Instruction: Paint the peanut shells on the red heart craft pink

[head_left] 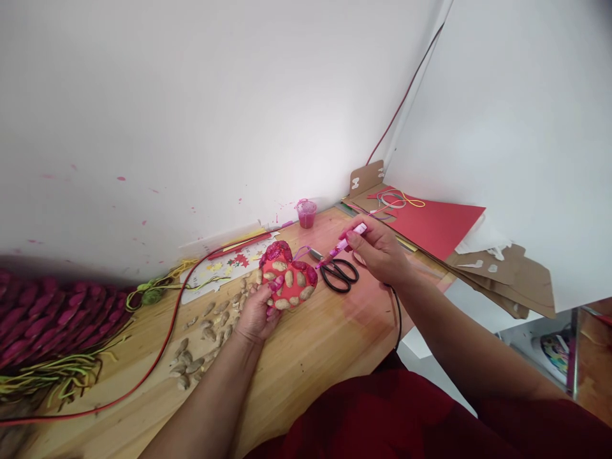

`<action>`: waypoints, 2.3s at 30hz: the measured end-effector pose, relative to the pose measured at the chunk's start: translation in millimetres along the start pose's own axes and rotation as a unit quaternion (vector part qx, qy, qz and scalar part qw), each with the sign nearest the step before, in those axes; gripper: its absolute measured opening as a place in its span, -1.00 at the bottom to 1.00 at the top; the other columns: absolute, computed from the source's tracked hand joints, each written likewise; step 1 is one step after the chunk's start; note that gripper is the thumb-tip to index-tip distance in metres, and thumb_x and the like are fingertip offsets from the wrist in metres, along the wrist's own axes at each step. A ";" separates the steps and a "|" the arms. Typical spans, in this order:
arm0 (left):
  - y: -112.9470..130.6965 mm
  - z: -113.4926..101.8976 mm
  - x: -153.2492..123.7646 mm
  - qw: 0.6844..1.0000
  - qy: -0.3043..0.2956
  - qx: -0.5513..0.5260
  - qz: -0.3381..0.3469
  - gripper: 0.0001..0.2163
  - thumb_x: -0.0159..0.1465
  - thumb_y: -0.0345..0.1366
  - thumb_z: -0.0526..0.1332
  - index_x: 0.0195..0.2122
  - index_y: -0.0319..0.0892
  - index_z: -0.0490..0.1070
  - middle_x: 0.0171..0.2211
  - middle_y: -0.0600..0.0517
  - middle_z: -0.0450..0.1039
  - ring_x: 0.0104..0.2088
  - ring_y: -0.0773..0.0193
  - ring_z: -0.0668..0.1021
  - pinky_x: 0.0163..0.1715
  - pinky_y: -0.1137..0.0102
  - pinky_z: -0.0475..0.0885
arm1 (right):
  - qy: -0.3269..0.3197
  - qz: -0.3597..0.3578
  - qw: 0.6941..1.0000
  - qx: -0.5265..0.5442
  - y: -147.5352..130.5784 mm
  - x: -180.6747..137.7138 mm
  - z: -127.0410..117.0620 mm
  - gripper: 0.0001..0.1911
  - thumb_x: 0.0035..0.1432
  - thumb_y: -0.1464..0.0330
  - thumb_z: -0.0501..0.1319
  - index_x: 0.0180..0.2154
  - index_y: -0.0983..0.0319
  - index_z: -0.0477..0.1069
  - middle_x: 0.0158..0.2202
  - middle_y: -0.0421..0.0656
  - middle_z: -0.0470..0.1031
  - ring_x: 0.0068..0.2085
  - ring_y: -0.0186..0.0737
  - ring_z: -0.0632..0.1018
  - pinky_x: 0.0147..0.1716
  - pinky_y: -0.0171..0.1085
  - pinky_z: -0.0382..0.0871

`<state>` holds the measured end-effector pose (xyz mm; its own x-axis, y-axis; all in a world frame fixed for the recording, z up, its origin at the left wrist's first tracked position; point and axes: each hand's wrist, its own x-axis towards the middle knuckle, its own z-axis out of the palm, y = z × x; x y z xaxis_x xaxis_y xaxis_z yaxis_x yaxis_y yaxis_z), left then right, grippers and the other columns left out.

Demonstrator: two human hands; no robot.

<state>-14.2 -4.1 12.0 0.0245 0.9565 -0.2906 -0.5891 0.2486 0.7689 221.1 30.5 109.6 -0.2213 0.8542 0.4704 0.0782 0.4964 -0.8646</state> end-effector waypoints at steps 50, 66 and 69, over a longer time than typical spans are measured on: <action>-2.2 14.2 6.2 0.991 0.077 -0.067 0.084 -0.42 -0.30 -0.11 0.67 -0.47 -0.19 0.30 -0.65 0.23 0.33 -0.71 0.56 0.27 -0.75 0.62 0.11 | -0.056 0.132 0.821 -0.552 80.0 159.3 31.0 -0.73 0.28 0.17 0.21 -0.19 0.15 0.63 -0.05 -0.01 0.65 0.09 0.12 0.46 -0.05 -0.08 0.21; -5.0 16.4 8.1 0.989 0.075 -0.043 0.118 -0.46 -0.26 -0.12 0.66 -0.48 -0.19 0.32 -0.64 0.22 0.37 -0.73 0.56 0.26 -0.76 0.60 0.10 | 0.106 0.029 0.986 -0.124 27.1 59.8 6.1 -0.69 0.25 0.07 0.24 -0.34 0.18 0.44 -0.47 -0.25 0.47 -0.38 -0.25 0.48 -0.30 -0.26 0.33; -4.9 15.4 7.6 0.989 0.074 -0.046 0.118 -0.46 -0.25 -0.14 0.66 -0.49 -0.18 0.31 -0.65 0.23 0.35 -0.73 0.55 0.27 -0.76 0.60 0.10 | 0.107 0.053 0.992 -0.048 21.6 28.9 11.1 -0.67 0.21 0.04 0.30 -0.33 0.17 0.42 -0.47 -0.26 0.44 -0.41 -0.27 0.46 -0.36 -0.26 0.33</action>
<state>1.4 4.3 14.9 -0.2370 0.9519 -0.1941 -0.6358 -0.0009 0.7718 205.5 64.2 102.5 0.0045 0.9101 0.4143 0.1846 0.4064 -0.8948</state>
